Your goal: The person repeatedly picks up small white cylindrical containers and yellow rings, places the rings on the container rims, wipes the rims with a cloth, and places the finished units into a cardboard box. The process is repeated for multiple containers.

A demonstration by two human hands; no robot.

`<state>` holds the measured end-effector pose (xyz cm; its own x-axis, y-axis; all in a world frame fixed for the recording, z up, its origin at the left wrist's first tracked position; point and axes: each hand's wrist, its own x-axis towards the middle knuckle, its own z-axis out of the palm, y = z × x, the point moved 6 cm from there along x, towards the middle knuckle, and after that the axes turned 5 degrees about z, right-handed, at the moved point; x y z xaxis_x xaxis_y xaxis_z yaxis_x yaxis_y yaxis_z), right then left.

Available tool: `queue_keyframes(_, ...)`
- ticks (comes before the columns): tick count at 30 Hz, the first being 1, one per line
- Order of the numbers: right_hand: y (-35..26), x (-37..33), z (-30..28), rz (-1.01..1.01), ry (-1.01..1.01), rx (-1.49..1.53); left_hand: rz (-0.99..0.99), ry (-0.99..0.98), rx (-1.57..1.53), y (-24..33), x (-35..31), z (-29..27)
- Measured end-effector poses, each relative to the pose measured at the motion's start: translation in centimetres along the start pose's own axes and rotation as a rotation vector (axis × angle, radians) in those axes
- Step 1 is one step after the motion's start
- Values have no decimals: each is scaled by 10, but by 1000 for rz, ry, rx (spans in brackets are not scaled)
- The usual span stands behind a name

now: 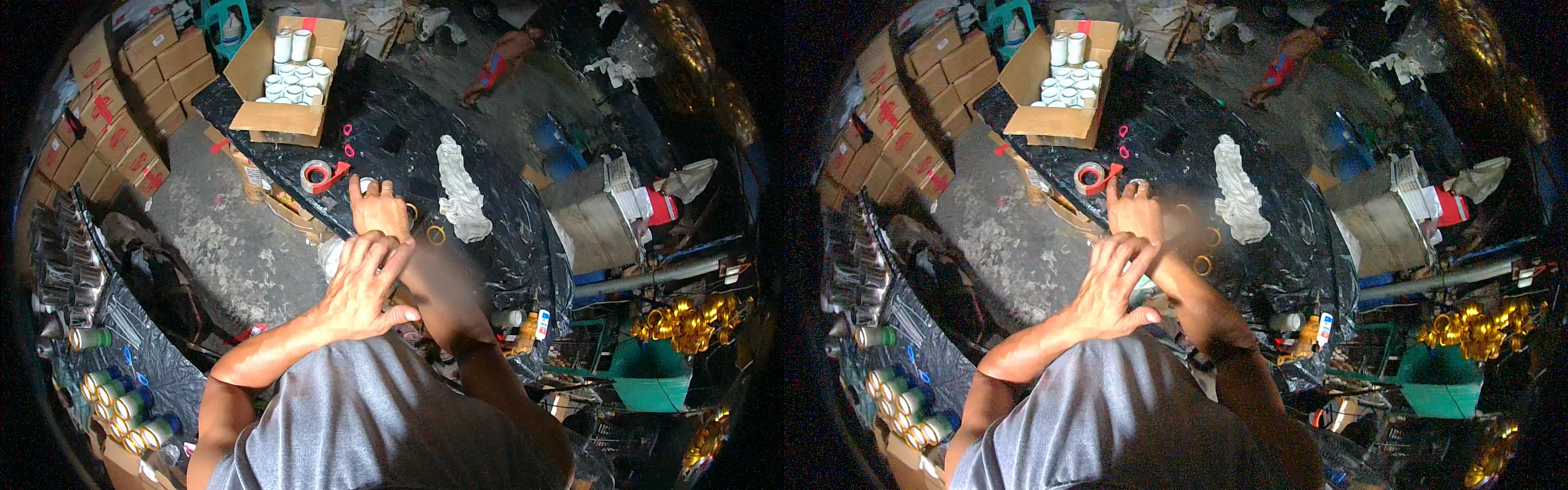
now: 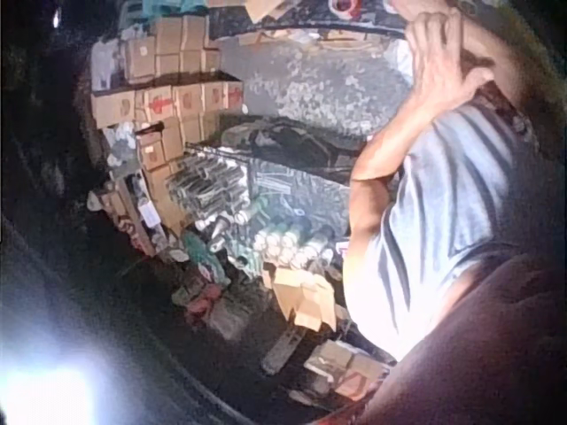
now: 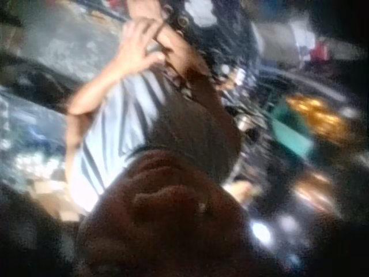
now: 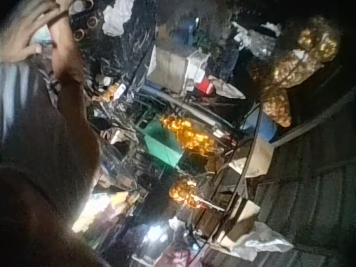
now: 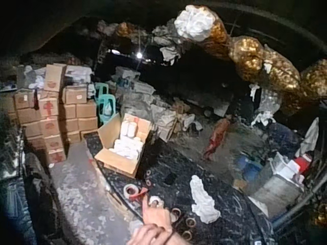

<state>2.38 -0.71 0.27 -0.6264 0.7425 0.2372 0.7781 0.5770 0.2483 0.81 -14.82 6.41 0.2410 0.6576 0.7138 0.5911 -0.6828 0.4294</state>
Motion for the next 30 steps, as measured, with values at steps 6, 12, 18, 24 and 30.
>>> queue_keyframes(6, 39, -11, 4, -3, -140, 135, -99, -325, -824, 6, -27, 49)
queue_keyframes(12, 196, -51, 112, 220, -242, 823, -933, -356, -136, -117, -149, 79)
queue_keyframes(18, 206, -105, 211, 411, -431, 1017, -1153, -363, -90, -128, -223, 145)
queue_keyframes(24, 190, -84, 215, 268, -426, 978, -1121, -238, -38, -149, -200, 227)
queue_keyframes(30, 179, -68, 243, 171, -383, 1072, -1022, 162, -75, -199, -148, 291)
